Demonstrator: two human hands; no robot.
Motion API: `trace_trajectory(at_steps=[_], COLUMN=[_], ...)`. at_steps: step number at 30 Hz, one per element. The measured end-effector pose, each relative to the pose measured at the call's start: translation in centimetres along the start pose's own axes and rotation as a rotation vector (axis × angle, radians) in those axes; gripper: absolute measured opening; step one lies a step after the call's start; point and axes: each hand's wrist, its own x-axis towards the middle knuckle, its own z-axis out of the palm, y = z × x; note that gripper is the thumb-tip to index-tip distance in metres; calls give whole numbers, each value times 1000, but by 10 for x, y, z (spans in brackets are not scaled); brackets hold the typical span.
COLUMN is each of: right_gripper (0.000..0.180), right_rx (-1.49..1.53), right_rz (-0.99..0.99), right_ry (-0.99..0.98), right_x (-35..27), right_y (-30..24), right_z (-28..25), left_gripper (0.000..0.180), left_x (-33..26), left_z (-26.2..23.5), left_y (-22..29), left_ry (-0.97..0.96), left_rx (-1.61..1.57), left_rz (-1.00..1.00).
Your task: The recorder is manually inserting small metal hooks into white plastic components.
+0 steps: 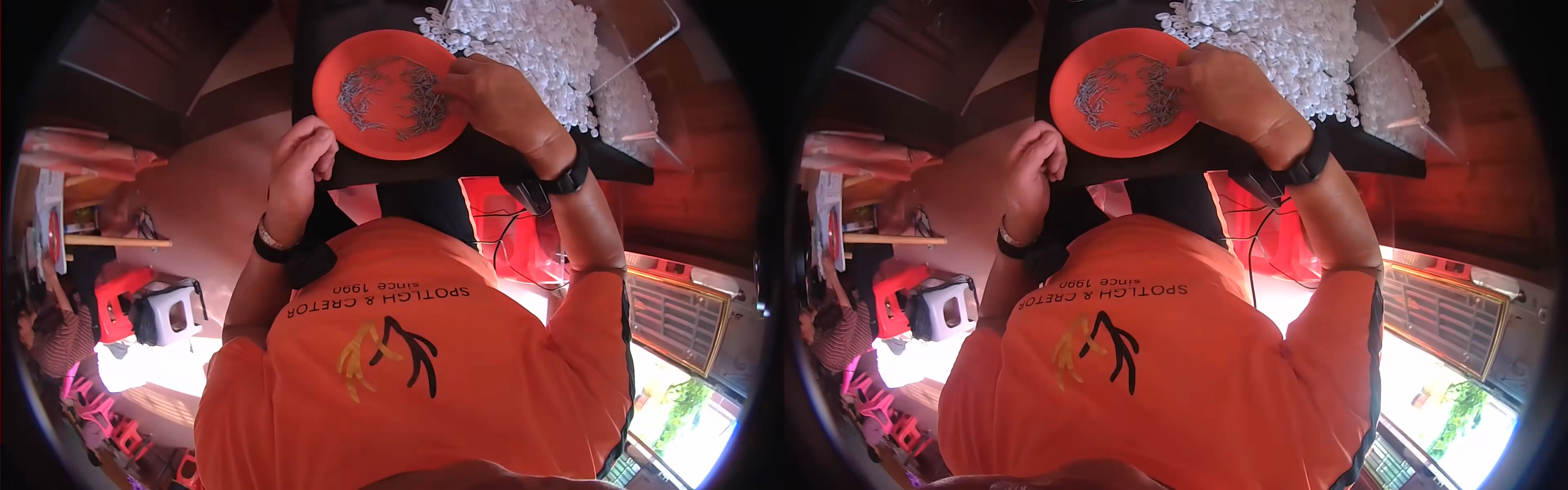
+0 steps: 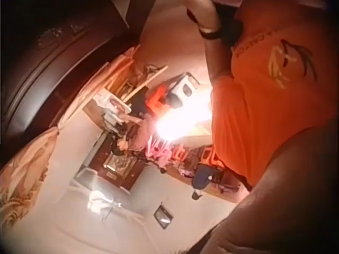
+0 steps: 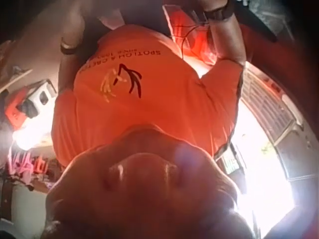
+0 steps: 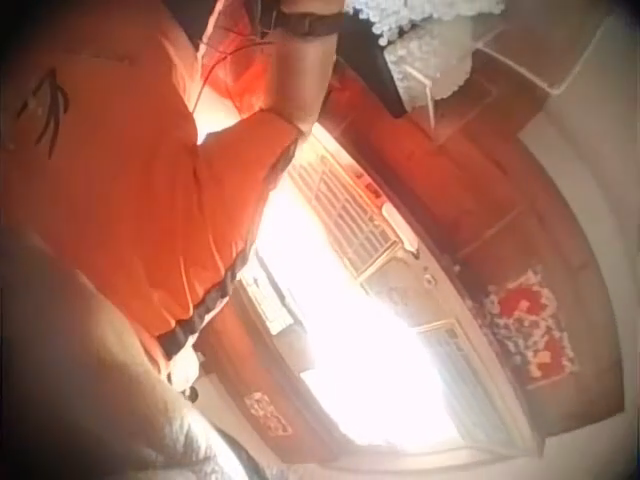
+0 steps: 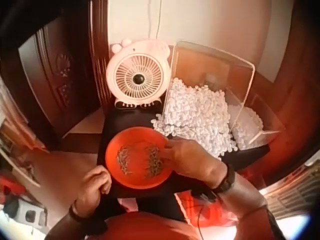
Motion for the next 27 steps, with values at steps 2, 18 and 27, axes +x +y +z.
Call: trace_trajectory(at_steps=[2,18,27], right_gripper=[19,16,18], right_rx=[-51,77,-41], right_rz=[-9,177,28], right_ry=[-44,-137,-215], right_x=[10,63,38], right_y=[3,-8,-10], right_z=[14,14,15], left_gripper=[21,21,21], left_x=[4,2,4], left_z=[-2,-2,3], left_y=[-6,-6,-9], left_ry=[-26,-87,-98], left_rx=[-31,30,146], left_rz=[3,5,32])
